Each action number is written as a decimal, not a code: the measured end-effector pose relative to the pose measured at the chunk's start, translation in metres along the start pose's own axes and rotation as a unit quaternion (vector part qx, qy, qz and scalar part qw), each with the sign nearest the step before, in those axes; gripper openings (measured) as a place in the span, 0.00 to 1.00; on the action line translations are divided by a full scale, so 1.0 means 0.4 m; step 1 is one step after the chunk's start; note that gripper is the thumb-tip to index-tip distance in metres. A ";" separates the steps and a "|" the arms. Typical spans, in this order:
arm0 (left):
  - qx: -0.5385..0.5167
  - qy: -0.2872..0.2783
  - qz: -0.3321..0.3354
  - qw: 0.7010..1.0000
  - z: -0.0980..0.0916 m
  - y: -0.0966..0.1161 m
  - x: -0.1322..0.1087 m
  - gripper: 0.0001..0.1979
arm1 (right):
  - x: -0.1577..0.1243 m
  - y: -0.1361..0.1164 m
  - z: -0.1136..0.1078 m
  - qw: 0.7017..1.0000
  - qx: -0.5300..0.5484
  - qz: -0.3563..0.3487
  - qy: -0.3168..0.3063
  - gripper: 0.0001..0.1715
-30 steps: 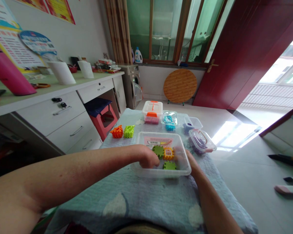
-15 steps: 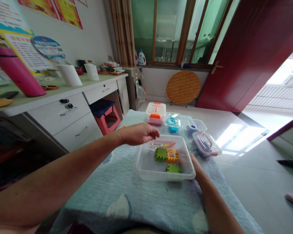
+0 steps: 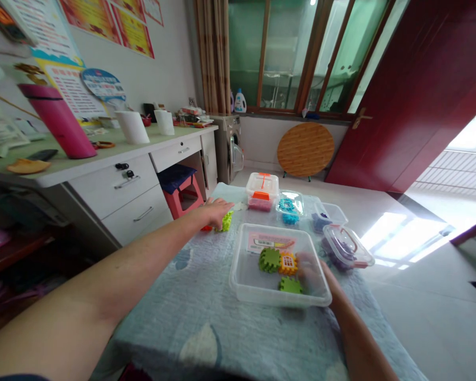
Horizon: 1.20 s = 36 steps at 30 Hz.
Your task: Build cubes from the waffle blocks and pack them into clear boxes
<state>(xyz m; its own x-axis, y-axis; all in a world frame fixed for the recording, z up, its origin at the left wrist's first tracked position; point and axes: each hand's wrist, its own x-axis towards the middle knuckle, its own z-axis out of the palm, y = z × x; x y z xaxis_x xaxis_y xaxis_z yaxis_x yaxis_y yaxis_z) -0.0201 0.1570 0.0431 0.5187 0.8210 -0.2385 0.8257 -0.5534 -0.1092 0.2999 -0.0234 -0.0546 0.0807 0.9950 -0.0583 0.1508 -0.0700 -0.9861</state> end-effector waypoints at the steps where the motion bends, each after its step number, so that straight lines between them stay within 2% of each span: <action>1: 0.005 -0.004 -0.004 1.000 0.007 0.001 0.006 0.49 | -0.001 -0.004 0.002 1.000 -0.002 0.001 0.002 0.13; 6: 0.022 -0.024 -0.025 0.999 0.043 -0.007 0.040 0.55 | -0.005 -0.009 0.005 1.000 0.008 0.014 -0.007 0.10; 13: 0.026 -0.031 -0.031 0.999 0.077 -0.031 0.077 0.55 | 0.008 0.020 -0.010 1.000 -0.023 0.011 0.001 0.19; 21: 0.029 -0.025 -0.032 0.999 0.066 -0.024 0.071 0.54 | 0.012 0.045 -0.015 1.000 -0.012 0.007 -0.003 0.18; 24: 0.030 -0.012 -0.031 0.999 0.061 -0.027 0.070 0.50 | 0.009 0.036 -0.012 1.000 -0.014 0.003 -0.008 0.16; 28: 0.024 0.003 -0.025 0.999 0.054 -0.032 0.068 0.45 | 0.004 0.016 -0.003 0.999 0.009 0.036 -0.002 0.17; 36: 0.032 0.003 -0.021 0.999 0.041 -0.028 0.058 0.44 | 0.001 0.003 0.002 1.000 0.004 0.023 0.004 0.21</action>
<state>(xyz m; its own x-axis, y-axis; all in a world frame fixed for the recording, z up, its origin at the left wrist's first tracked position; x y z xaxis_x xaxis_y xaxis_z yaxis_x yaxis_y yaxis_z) -0.0208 0.1798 0.0231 0.4859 0.8443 -0.2260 0.8308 -0.5265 -0.1806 0.2995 -0.0232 -0.0561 0.0949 0.9902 -0.1028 0.1382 -0.1154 -0.9837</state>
